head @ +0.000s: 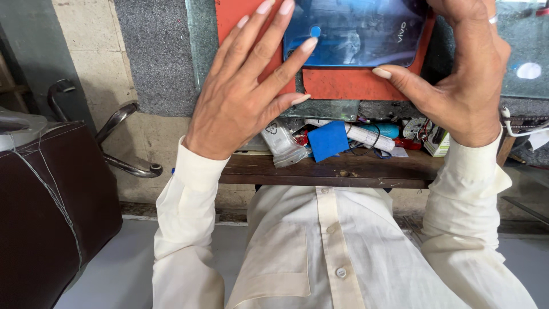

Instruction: The person reassembles a smartphone by placing the internal battery and components, securing the upper internal plate with a screwdriver, and then pressing the back cover onto the chassis.

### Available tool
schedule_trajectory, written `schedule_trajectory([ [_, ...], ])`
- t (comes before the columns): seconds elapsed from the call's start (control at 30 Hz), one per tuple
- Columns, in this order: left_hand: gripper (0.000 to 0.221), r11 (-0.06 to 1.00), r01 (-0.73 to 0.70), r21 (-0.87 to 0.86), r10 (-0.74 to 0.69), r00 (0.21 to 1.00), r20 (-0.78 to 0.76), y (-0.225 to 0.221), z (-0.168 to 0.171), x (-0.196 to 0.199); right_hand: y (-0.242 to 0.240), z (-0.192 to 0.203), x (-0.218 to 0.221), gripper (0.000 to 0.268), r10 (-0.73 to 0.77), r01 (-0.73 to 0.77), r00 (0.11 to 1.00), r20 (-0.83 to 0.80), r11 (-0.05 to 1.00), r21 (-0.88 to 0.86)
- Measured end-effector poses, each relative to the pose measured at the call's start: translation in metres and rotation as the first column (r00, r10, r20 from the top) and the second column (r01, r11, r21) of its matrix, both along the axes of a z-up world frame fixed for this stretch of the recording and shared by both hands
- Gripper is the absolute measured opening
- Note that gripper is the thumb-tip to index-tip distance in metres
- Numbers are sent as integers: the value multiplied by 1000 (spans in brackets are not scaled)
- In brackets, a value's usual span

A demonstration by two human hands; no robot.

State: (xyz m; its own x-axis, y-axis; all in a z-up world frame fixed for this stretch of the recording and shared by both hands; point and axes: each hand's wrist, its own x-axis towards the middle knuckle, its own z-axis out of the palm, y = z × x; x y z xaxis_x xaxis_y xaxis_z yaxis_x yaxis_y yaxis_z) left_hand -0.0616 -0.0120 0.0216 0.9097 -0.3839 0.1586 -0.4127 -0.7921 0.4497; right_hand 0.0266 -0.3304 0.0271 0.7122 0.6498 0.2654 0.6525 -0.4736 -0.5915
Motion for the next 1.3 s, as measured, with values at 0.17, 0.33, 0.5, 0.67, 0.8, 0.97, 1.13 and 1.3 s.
schedule_trajectory([
  [0.17, 73, 984, -85, -155, 79, 996, -47, 2, 1, -2, -4, -5, 0, 58, 16, -15, 999, -39, 1000, 14],
  [0.33, 69, 984, -155, -87, 160, 986, 49, -2, 3, 13, -7, -7, 1, 58, 24, -23, 999, -38, 1000, 12],
  [0.5, 69, 983, -171, -68, 171, 985, -4, -3, 6, 17, -10, -8, 1, 58, 41, -41, 999, -23, 999, -7],
  [0.67, 68, 985, -140, -104, 140, 990, -6, -3, 17, 22, -4, 0, 4, 54, 41, -42, 999, -12, 999, -22],
  [0.8, 66, 984, -143, -106, 139, 990, -38, -6, 25, 25, 1, 0, 1, 49, 0, 0, 1000, 10, 1000, -3],
  [0.97, 65, 983, -139, -120, 131, 989, -70, -8, 32, 30, 5, -1, -1, 49, -23, 28, 993, 120, 999, -40],
  [1.13, 63, 982, -171, -84, 166, 984, -63, -14, 34, 30, 5, -1, -7, 51, -77, 78, 997, 31, 997, -20],
  [1.3, 64, 980, -189, -65, 186, 981, -56, -19, 37, 31, 7, 1, -11, 55, -110, 114, 991, 75, 992, -49],
])
